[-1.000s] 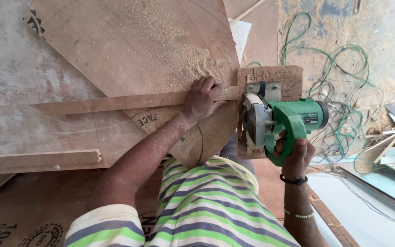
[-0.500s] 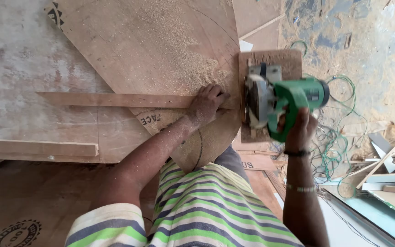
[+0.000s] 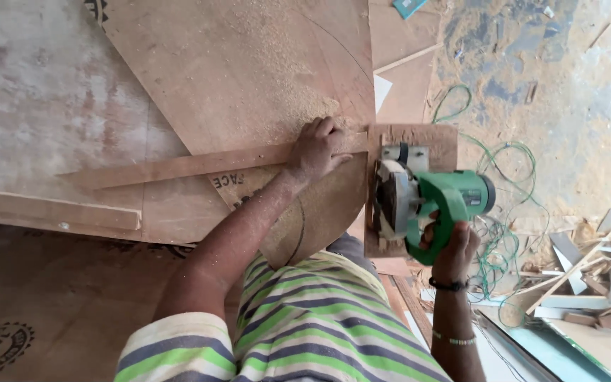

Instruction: Measure, mark, and cut curved shapes from a plywood sheet using a circular saw and hand tools.

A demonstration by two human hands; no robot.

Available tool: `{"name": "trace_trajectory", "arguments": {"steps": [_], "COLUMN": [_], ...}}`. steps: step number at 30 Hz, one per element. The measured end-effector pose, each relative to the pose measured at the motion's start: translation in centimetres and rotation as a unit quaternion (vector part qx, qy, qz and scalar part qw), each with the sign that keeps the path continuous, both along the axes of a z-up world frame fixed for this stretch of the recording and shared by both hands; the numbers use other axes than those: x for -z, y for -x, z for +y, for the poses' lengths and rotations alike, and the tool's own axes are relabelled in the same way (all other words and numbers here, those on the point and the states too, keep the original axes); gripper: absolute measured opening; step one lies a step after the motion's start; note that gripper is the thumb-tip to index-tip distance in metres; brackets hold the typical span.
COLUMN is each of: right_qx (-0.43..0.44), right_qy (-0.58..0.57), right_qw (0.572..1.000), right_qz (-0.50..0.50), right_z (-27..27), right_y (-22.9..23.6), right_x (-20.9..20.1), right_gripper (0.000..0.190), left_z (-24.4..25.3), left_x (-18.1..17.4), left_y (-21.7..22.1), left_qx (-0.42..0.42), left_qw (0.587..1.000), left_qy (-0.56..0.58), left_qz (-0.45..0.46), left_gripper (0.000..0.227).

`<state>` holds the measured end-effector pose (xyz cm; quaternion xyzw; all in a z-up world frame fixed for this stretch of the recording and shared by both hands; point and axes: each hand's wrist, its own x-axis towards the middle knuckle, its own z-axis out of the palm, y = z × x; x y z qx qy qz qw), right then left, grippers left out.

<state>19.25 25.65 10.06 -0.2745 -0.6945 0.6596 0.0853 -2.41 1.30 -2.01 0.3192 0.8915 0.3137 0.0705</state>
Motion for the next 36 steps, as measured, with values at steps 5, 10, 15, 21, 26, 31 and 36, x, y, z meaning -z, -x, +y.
{"name": "trace_trajectory", "arguments": {"steps": [5,10,15,21,26,31,36], "right_qx": [-0.002,-0.026,-0.044,-0.05,-0.057,-0.073,-0.007], "right_qy": [0.025,-0.01,-0.001,-0.02,-0.027,-0.021,0.063], "right_qw": [1.0,1.0,0.999,0.998,0.998,0.997,0.998], "right_qz": [0.006,0.004,0.006,0.013,0.016,0.032,-0.002], "right_z": [-0.3,0.7,1.7,2.7,2.8,2.8,5.3], "right_y": [0.3,2.5,4.9,8.1,10.4,11.4,5.6], "right_x": [0.0,0.2,0.3,1.2,1.2,0.9,0.8], "right_gripper": [0.07,0.073,0.072,0.073,0.074,0.07,0.058], "left_z": [0.2,0.3,0.3,0.5,0.5,0.4,0.7], "left_x": [-1.3,-0.4,-1.6,0.7,-0.8,-1.7,-2.0], "left_y": [0.0,-0.2,-0.4,-0.7,-0.8,-0.5,0.3], "left_qx": [0.004,0.001,-0.008,-0.013,-0.011,-0.026,-0.053], "left_qw": [1.0,1.0,1.0,0.999,0.999,0.999,0.998], "left_qy": [-0.02,-0.007,0.001,0.038,0.049,0.027,0.029], "left_qz": [0.006,-0.012,-0.018,0.009,0.01,-0.018,-0.007], "left_gripper": [0.06,0.056,0.053,0.049,0.052,0.051,0.055]}}
